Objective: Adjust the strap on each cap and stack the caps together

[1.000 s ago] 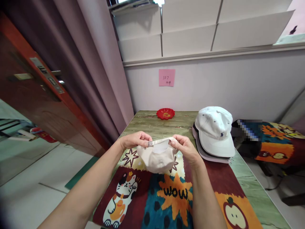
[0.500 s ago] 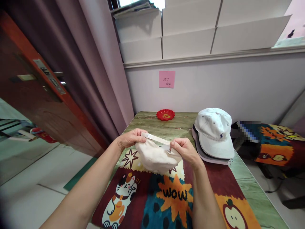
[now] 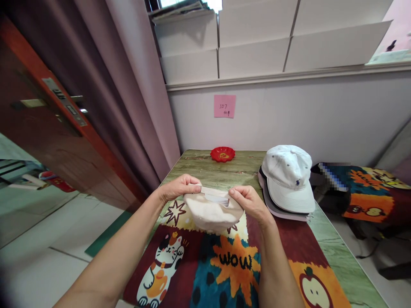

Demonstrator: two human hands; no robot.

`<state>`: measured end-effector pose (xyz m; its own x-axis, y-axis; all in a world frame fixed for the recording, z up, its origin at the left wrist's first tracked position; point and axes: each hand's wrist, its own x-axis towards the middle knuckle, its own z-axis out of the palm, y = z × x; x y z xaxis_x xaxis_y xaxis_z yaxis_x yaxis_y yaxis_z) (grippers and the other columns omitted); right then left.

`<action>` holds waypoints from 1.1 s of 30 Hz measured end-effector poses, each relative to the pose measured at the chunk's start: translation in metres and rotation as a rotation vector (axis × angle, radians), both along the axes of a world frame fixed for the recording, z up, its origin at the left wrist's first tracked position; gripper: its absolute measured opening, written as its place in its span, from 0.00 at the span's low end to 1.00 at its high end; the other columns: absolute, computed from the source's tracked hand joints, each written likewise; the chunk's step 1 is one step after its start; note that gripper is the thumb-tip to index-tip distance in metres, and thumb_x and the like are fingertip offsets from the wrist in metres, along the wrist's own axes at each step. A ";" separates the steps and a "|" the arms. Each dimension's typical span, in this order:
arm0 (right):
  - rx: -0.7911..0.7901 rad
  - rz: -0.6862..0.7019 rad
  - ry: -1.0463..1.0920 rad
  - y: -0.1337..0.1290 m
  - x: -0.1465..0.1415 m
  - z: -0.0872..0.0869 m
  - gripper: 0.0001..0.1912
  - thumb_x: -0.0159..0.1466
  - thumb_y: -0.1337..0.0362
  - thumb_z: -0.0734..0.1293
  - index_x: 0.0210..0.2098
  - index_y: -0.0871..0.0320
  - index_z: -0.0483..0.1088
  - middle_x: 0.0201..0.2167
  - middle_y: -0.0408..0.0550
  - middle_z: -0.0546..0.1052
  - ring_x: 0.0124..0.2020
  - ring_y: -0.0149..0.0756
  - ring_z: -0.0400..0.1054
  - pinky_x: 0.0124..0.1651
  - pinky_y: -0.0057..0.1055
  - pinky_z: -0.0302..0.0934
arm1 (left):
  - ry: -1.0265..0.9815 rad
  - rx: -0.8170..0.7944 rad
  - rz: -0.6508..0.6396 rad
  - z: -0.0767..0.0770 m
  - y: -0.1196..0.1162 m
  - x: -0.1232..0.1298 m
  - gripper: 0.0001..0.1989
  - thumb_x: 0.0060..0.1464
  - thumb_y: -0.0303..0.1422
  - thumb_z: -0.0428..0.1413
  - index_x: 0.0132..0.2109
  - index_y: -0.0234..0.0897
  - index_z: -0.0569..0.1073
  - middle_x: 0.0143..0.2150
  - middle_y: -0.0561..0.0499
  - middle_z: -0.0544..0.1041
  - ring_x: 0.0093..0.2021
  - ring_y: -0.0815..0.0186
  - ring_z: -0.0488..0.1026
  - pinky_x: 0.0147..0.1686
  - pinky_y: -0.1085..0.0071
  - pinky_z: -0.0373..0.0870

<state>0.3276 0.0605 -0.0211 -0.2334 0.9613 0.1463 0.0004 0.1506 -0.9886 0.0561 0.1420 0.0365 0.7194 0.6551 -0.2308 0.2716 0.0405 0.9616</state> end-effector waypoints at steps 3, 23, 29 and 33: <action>-0.003 0.011 -0.002 0.002 0.000 -0.003 0.28 0.63 0.42 0.69 0.23 0.60 0.68 0.19 0.39 0.61 0.22 0.25 0.49 0.24 0.25 0.44 | -0.002 -0.012 -0.008 -0.001 0.000 -0.002 0.21 0.49 0.47 0.68 0.34 0.30 0.77 0.25 0.53 0.72 0.23 0.73 0.66 0.24 0.78 0.59; -0.183 0.238 -0.053 0.008 0.008 -0.011 0.21 0.49 0.53 0.80 0.31 0.62 0.74 0.25 0.40 0.72 0.26 0.28 0.61 0.30 0.24 0.55 | 0.013 -0.128 -0.057 -0.009 0.026 0.001 0.21 0.43 0.43 0.72 0.36 0.31 0.79 0.29 0.51 0.76 0.27 0.71 0.70 0.28 0.76 0.66; 0.028 -0.060 -0.175 0.041 0.009 0.021 0.19 0.52 0.53 0.78 0.33 0.62 0.76 0.28 0.42 0.74 0.30 0.32 0.64 0.34 0.26 0.58 | -0.101 0.156 0.024 0.019 0.049 0.013 0.17 0.51 0.42 0.67 0.41 0.32 0.79 0.34 0.52 0.76 0.32 0.72 0.69 0.35 0.75 0.63; 0.045 -0.018 -0.275 0.046 0.014 0.027 0.19 0.53 0.53 0.78 0.35 0.61 0.77 0.28 0.41 0.73 0.31 0.32 0.63 0.34 0.25 0.57 | -0.095 0.241 -0.035 0.026 0.056 0.013 0.17 0.53 0.43 0.66 0.40 0.33 0.78 0.34 0.52 0.74 0.35 0.70 0.68 0.38 0.74 0.63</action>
